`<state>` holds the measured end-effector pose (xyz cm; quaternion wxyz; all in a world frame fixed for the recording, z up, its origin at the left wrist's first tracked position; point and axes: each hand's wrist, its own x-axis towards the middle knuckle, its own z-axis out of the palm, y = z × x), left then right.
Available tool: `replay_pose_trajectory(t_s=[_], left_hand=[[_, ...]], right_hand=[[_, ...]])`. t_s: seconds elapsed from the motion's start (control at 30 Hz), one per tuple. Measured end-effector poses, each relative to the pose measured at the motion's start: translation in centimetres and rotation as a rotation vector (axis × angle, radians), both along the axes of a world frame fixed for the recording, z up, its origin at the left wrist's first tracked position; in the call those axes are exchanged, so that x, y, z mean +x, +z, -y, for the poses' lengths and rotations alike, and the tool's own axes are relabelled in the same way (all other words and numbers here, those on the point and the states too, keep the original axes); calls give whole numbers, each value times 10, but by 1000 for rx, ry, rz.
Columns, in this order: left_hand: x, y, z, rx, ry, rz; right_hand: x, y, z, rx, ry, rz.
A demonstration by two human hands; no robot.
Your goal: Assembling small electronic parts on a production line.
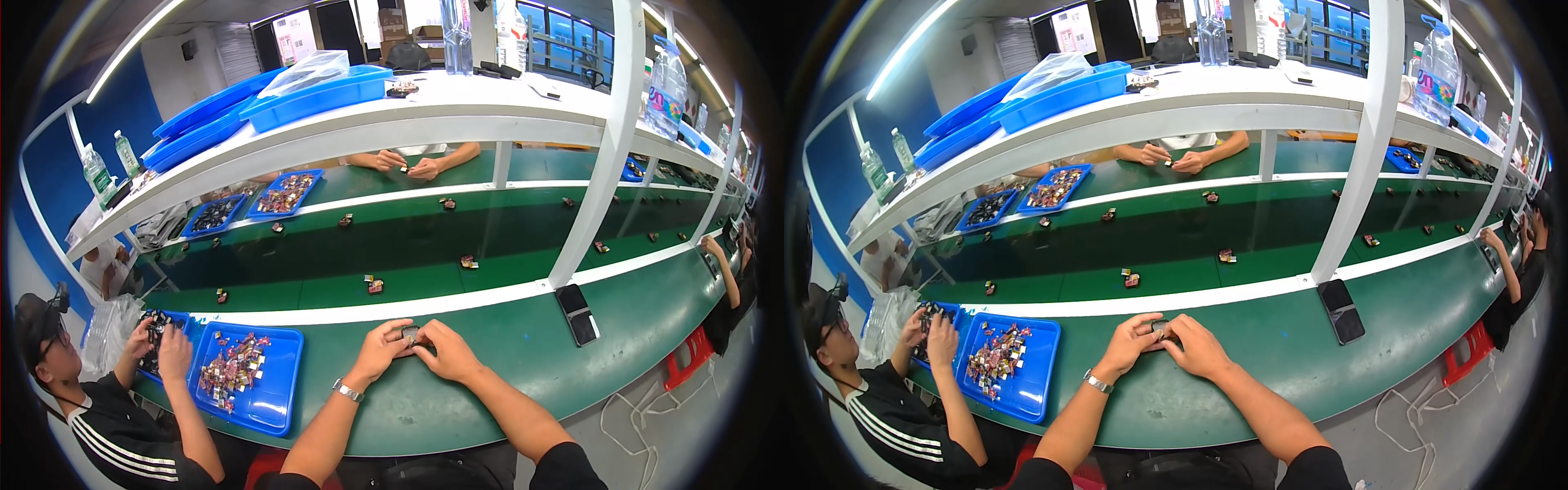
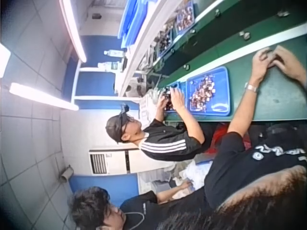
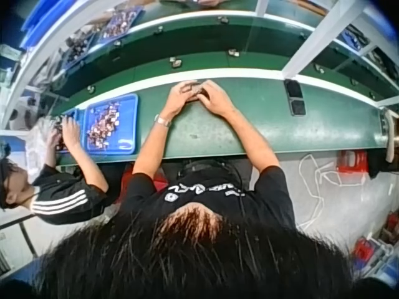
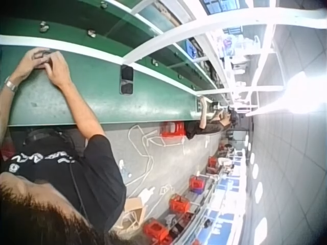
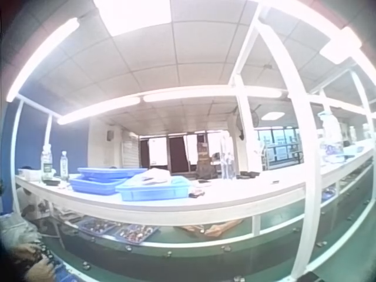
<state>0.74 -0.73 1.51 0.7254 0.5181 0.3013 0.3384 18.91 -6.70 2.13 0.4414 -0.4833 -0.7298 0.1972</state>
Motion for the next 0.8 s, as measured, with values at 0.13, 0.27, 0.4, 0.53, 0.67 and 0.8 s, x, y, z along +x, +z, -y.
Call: replay_pose_trajectory(t_s=[0.13, 0.27, 0.4, 0.53, 0.67, 0.8], left_hand=[[-4, -6, -2, -31, -7, 58], [-2, -5, -1, -28, -33, 31], [-2, -6, -1, -12, -52, 19], [-1, -2, 0, -13, -46, 19], [-5, -4, -2, 30, -135, 70], [-6, -10, -3, 27, -141, 87]], right_hand=[[-3, 8, 2, 64, -124, 162], [3, 5, 0, 51, -105, 203], [6, 4, -4, 140, -60, 274], [7, 3, -6, 134, -39, 218], [5, -2, -7, 38, -60, 66], [4, -2, -6, 7, -50, 40]])
